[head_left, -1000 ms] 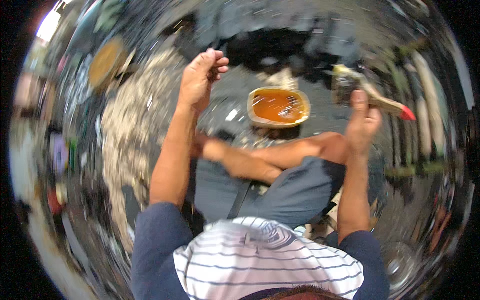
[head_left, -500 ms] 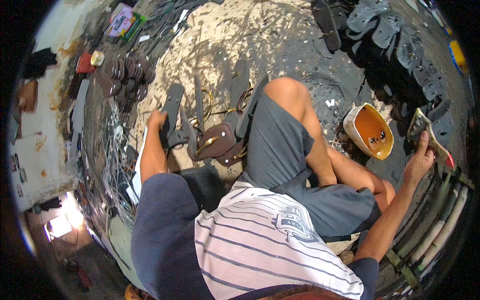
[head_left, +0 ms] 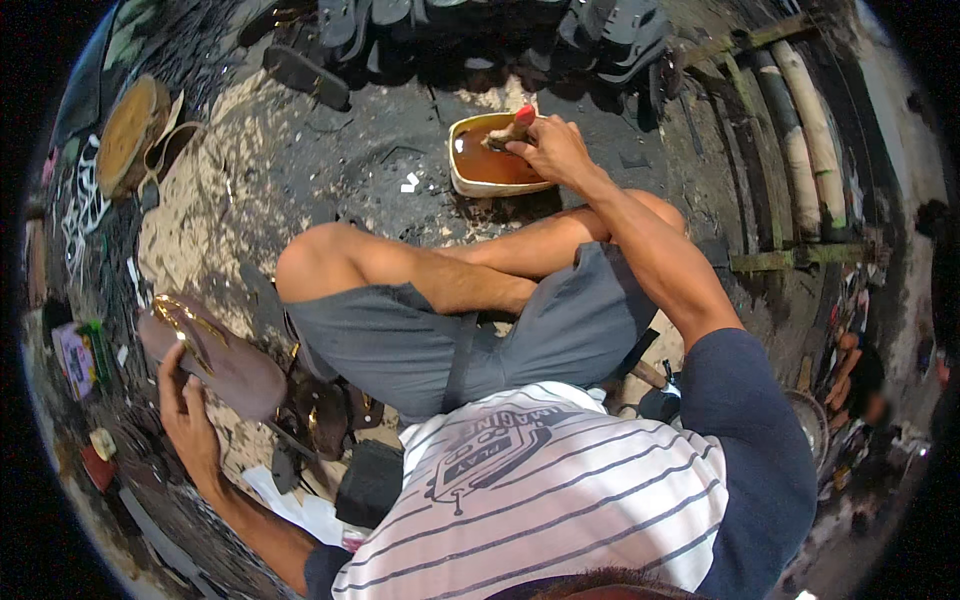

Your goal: The person sits on the floor and repeatedly applies a brown liquid to black sandals using a brush. They dip the brush into a container, coat the sole and upper of each sandal, and place the treated sandals in a nearby pile.

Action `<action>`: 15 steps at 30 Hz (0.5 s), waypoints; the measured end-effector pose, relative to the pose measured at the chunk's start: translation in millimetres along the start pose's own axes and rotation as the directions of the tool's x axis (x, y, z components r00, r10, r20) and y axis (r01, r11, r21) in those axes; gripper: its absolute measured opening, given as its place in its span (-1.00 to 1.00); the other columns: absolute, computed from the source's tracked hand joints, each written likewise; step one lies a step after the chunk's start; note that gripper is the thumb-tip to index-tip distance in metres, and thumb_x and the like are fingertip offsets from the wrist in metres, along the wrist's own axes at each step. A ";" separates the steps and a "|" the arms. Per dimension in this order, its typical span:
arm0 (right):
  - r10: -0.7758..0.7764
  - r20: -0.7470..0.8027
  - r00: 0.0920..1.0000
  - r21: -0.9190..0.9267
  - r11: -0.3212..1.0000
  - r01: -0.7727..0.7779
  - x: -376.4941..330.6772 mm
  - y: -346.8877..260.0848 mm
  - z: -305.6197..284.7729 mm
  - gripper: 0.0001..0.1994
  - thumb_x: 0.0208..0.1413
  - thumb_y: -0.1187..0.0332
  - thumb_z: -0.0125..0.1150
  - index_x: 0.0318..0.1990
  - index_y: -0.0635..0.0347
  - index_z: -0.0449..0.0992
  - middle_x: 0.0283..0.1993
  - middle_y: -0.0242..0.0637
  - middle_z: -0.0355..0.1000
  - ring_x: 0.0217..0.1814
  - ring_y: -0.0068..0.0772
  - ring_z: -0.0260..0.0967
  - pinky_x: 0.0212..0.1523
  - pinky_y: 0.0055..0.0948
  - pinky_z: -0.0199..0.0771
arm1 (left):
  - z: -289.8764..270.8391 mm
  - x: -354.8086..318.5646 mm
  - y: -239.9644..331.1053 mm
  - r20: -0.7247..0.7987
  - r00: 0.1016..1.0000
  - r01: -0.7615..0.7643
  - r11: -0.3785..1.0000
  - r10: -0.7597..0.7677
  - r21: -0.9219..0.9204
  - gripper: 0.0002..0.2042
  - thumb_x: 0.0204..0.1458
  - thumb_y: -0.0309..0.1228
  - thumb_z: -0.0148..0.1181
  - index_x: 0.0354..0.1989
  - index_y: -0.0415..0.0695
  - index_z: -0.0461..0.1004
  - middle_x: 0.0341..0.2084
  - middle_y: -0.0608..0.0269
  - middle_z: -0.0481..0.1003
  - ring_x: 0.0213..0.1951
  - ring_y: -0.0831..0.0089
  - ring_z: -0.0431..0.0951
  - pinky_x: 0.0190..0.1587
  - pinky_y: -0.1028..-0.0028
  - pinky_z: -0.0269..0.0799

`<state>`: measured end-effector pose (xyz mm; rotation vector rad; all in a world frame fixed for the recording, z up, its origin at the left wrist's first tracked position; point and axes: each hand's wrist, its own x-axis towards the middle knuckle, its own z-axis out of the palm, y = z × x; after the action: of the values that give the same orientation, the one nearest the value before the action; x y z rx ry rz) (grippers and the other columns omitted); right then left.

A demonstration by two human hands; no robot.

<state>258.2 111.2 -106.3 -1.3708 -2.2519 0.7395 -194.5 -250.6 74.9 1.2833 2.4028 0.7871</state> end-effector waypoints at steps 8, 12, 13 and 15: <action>-0.007 0.077 0.997 -0.094 0.995 0.015 -25.4 6.9 -92.8 -0.75 0.22 0.32 0.37 0.03 0.11 0.64 0.02 -0.34 0.61 0.11 -0.45 0.47 0.09 -0.38 0.47 | 91.3 7.1 27.3 -0.189 0.962 0.039 0.784 -0.198 -0.620 -0.77 0.28 -0.54 0.09 0.09 -0.11 0.41 -0.16 0.47 0.37 -0.21 0.64 0.34 -0.13 0.61 0.28; -0.049 -0.132 0.990 -0.525 0.851 -0.028 -35.1 28.0 -176.1 -0.71 0.17 0.17 0.37 -0.01 0.03 0.65 -0.08 -0.14 0.59 -0.03 0.03 0.48 0.03 -0.03 0.45 | 116.0 -1.9 31.9 0.050 0.969 -0.231 0.956 0.244 -0.181 -0.56 0.34 -0.42 -0.08 0.39 -0.13 0.29 0.32 0.06 0.26 0.35 0.22 0.23 0.41 0.24 0.05; -0.040 -0.299 0.953 -0.332 0.941 -0.064 -29.4 25.2 -190.8 -0.70 0.18 0.17 0.36 0.01 0.04 0.64 -0.05 -0.13 0.59 0.00 0.03 0.50 0.08 -0.06 0.45 | 120.6 -3.8 30.9 0.073 0.959 -0.270 0.960 0.275 -0.079 -0.51 0.37 -0.35 -0.13 0.46 -0.15 0.22 0.43 -0.02 0.16 0.45 0.14 0.13 0.48 0.18 -0.07; -0.033 -0.483 0.875 0.007 0.999 0.041 -26.0 -22.8 -210.7 -0.61 0.19 0.10 0.35 0.08 0.11 0.62 -0.03 -0.18 0.60 0.11 -0.15 0.51 0.14 -0.17 0.44 | 131.5 -5.6 55.3 -0.013 0.971 -0.236 0.954 0.237 -0.185 -0.28 0.31 0.02 -0.03 0.51 -0.19 0.10 0.50 -0.08 0.04 0.48 0.02 0.06 0.49 0.10 -0.13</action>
<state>376.8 127.7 70.5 -1.3226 -1.8620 0.3460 -88.7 -188.0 2.2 1.5094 2.1337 1.0419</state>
